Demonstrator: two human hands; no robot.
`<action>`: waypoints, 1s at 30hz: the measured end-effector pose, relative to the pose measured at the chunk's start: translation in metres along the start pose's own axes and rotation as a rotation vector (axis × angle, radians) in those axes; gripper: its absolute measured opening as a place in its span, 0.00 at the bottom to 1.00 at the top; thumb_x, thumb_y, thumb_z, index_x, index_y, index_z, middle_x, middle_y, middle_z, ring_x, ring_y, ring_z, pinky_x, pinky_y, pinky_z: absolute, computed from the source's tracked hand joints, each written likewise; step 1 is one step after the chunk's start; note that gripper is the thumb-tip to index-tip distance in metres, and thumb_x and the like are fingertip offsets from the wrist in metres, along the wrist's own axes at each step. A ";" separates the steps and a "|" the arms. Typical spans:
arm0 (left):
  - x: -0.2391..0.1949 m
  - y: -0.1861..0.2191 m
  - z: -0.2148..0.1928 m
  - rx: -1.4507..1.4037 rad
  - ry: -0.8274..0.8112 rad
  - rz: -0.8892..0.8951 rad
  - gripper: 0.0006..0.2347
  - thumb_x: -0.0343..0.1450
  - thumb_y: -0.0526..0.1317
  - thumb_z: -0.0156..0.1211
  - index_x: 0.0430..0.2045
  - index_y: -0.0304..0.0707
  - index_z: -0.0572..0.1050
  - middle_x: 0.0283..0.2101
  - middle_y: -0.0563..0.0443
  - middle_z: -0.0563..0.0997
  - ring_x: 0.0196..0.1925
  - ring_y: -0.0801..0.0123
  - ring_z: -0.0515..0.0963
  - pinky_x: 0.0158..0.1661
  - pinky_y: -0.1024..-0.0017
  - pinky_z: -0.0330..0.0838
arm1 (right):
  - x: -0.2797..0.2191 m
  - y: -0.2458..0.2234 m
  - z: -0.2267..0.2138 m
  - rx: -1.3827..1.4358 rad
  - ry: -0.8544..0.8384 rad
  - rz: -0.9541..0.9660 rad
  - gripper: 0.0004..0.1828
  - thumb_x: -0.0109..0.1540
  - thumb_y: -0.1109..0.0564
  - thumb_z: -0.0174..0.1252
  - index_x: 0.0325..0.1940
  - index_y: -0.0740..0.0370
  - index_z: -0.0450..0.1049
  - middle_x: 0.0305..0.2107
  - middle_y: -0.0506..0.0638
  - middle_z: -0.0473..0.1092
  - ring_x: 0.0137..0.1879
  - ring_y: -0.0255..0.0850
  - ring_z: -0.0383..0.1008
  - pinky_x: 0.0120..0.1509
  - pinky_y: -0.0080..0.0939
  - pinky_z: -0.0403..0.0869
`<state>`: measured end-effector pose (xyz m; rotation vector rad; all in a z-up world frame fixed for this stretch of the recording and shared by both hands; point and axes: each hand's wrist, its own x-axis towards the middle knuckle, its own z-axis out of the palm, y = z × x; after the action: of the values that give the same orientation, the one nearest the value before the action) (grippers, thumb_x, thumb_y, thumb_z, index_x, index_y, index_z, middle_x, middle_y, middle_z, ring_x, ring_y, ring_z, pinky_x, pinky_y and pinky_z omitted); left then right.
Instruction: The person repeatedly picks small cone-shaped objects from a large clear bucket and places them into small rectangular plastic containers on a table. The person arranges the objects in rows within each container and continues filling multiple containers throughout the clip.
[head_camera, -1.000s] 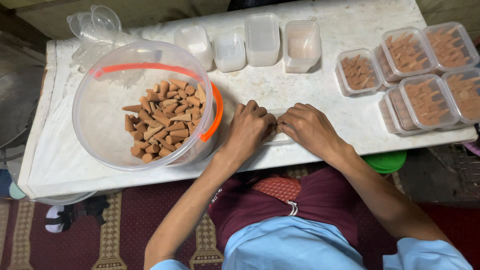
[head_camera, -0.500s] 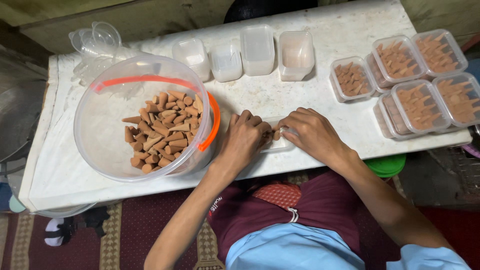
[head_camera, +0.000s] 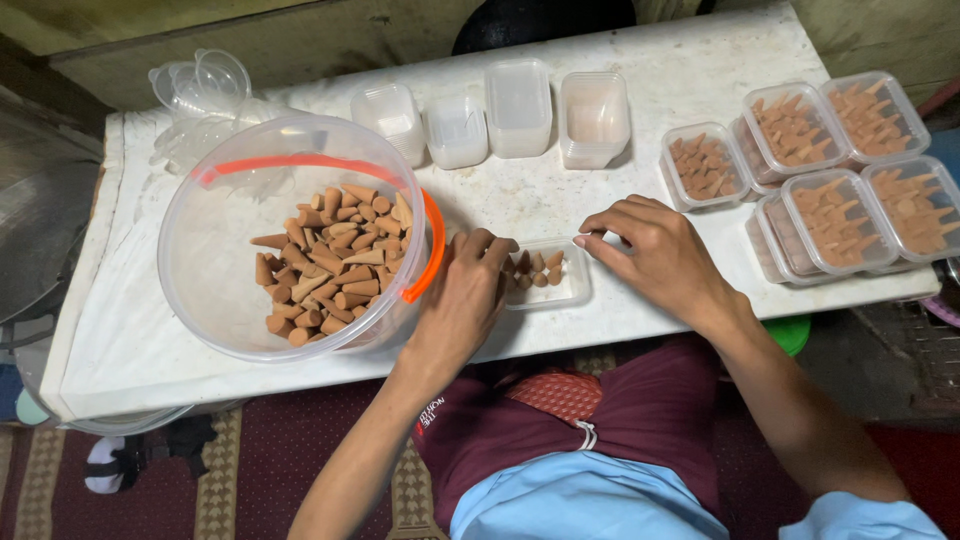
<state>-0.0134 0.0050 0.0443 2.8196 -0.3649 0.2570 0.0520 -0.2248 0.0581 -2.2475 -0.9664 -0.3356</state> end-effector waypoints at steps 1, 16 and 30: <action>-0.002 0.000 0.001 0.000 0.001 -0.004 0.11 0.67 0.34 0.62 0.42 0.47 0.76 0.39 0.52 0.75 0.45 0.63 0.75 0.41 0.68 0.74 | 0.001 0.000 0.001 0.002 -0.003 -0.003 0.03 0.62 0.63 0.63 0.39 0.63 0.79 0.26 0.53 0.75 0.29 0.44 0.72 0.37 0.43 0.73; -0.049 0.003 -0.171 -0.651 -0.086 0.323 0.12 0.70 0.30 0.43 0.42 0.33 0.75 0.42 0.47 0.79 0.46 0.60 0.79 0.50 0.67 0.69 | 0.104 -0.094 -0.025 0.123 0.055 -0.442 0.04 0.65 0.65 0.65 0.40 0.71 0.77 0.29 0.54 0.75 0.33 0.43 0.72 0.39 0.40 0.68; -0.007 -0.143 -0.162 0.139 -0.485 -0.402 0.17 0.61 0.23 0.62 0.44 0.33 0.80 0.37 0.31 0.83 0.41 0.36 0.83 0.41 0.49 0.78 | 0.197 -0.150 0.057 -0.119 -0.918 -0.191 0.13 0.59 0.58 0.64 0.48 0.58 0.80 0.37 0.59 0.78 0.44 0.54 0.80 0.49 0.52 0.78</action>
<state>-0.0031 0.1880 0.1586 2.9824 0.1365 -0.5097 0.0795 -0.0018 0.1776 -2.4280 -1.6450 0.6445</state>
